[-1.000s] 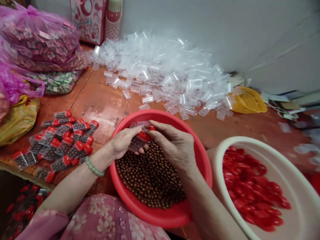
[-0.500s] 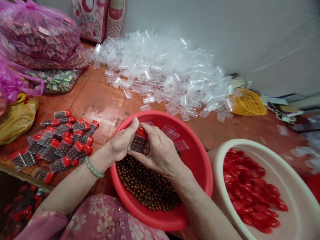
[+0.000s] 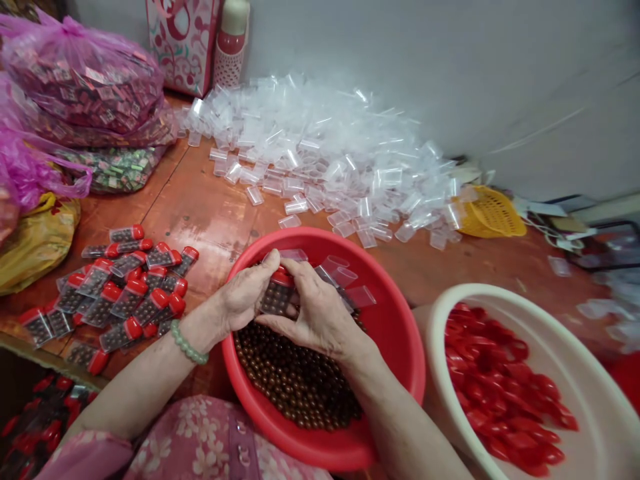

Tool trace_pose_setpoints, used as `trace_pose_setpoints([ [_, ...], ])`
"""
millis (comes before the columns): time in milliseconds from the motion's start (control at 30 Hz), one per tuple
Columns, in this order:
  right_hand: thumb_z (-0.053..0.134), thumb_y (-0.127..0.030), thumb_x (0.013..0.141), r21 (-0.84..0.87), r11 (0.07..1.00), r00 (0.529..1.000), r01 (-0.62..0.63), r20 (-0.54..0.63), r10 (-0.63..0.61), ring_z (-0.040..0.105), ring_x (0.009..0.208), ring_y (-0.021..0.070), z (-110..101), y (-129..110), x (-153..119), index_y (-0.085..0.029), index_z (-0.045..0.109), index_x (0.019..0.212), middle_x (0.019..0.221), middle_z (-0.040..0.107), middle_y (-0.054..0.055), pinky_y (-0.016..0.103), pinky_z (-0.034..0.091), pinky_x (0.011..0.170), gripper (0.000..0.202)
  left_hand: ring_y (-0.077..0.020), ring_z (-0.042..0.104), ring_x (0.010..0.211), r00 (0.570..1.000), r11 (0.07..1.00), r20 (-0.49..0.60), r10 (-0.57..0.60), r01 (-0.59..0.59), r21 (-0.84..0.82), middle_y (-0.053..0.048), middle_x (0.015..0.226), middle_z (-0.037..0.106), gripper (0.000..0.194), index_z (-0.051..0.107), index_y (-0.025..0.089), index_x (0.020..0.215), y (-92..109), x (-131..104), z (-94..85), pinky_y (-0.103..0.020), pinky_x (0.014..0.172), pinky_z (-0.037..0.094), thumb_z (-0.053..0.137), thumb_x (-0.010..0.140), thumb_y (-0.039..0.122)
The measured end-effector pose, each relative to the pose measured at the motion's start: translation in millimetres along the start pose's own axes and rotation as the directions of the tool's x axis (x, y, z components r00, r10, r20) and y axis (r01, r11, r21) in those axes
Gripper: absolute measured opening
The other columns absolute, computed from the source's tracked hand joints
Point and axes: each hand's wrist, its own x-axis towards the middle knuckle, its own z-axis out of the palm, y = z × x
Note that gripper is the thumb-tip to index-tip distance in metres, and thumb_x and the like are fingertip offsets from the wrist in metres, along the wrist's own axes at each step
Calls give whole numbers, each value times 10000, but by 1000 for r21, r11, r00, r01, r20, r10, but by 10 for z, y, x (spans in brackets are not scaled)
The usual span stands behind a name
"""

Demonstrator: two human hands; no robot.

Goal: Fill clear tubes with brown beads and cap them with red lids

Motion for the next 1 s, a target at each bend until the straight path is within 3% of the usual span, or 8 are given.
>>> trace_pose_setpoints([
  [133,702,-624,719,290,953,996,-90,34,84,632,999,281,-71,27,-40,-198,475,1304,1120,618,132,440,546,846,758,-93,559,655,992,984,65,111,-119,130,-5,733,615,316,642,115,847,14,-113,23,-221,652,447,788,669,331],
  [200,664,-520,811,409,902,990,-139,33,138,634,1004,253,-108,37,-52,-227,545,1260,1106,639,101,428,537,876,549,-85,539,702,983,959,62,171,-181,216,2,779,598,277,634,119,877,21,-165,56,-215,683,431,774,678,252],
  [300,580,-338,908,531,819,967,-217,0,256,661,965,204,-128,44,-58,-246,646,1154,1054,684,67,389,543,877,271,-90,544,741,985,940,55,162,-171,296,-6,842,592,274,625,125,1010,27,-197,99,-240,731,436,686,751,191],
  [500,607,-261,889,581,791,959,-193,-58,277,690,898,183,-95,55,-53,-263,710,1074,989,728,41,351,565,821,212,-69,533,705,984,934,50,173,-180,309,-1,825,580,293,633,110,1041,6,-152,105,-231,725,438,644,749,134],
  [667,568,-299,917,504,850,977,-151,-54,205,677,922,180,-130,58,-54,-254,652,1161,1025,712,43,333,551,826,262,-82,570,719,987,975,10,157,-157,155,-25,938,600,556,539,157,1204,-10,-127,61,-226,674,444,740,688,194],
  [767,629,-460,859,416,904,993,-101,-18,119,667,965,223,-127,20,-55,-218,562,1258,1103,679,88,361,551,819,472,-84,567,673,987,973,32,156,-159,164,-15,835,611,541,538,137,1205,-7,-126,49,-219,642,426,732,707,224],
  [867,705,-575,744,154,986,997,-56,-36,63,653,994,293,-64,-54,-53,-167,456,1319,1127,655,151,429,545,817,748,-98,569,652,985,970,28,169,-171,175,7,746,602,486,554,130,1187,-3,-112,54,-246,678,440,701,731,216],
  [1000,638,-486,805,-240,971,994,-4,-111,-23,642,906,320,21,-119,-43,-113,411,1311,1033,668,182,450,518,745,668,-153,588,937,956,944,-39,291,-281,176,-54,979,648,421,629,127,1035,-5,-74,62,-282,900,428,780,646,180],
])
